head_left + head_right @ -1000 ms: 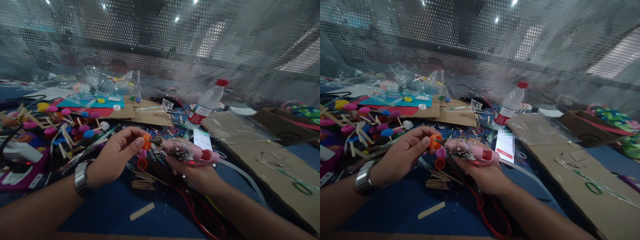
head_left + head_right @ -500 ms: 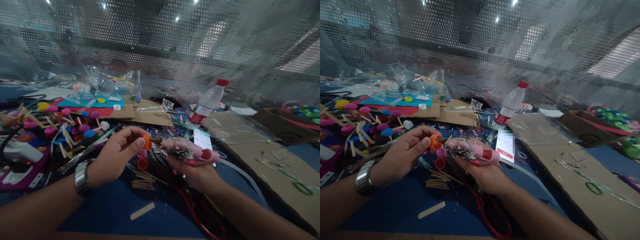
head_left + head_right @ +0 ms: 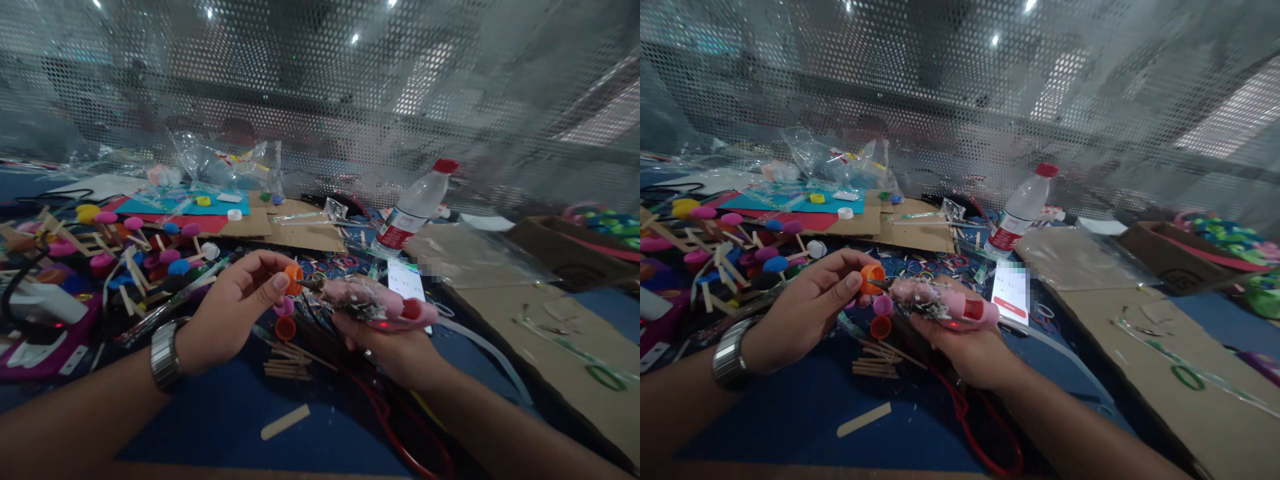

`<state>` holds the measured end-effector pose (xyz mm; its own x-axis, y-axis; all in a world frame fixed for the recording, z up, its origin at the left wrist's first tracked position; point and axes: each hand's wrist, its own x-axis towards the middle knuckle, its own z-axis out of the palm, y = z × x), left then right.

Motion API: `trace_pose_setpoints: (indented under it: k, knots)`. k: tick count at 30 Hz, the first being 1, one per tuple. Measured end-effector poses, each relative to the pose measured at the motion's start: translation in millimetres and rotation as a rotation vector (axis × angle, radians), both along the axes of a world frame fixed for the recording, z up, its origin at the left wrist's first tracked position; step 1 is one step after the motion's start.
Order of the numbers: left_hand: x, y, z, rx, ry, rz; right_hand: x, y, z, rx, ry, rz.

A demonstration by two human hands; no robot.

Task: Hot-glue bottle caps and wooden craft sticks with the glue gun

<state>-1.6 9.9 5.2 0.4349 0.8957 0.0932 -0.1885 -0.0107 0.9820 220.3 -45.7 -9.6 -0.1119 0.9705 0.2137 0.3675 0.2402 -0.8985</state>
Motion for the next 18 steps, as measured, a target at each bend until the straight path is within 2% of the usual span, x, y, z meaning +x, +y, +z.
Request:
trace_pose_setpoints:
  k: [7,12,18]
  knots:
    - [0.6,-0.2,2.6,0.057,0.041,0.052,1.2,-0.6,-3.5,-0.036,0.07,-0.012]
    - [0.8,-0.9,2.4,0.057,0.043,0.033,-3.2,-0.7,-2.1,-0.061,0.191,-0.064]
    - [0.3,-1.3,2.3,0.066,0.064,0.015,-0.9,-0.8,-8.0,-0.088,0.197,-0.081]
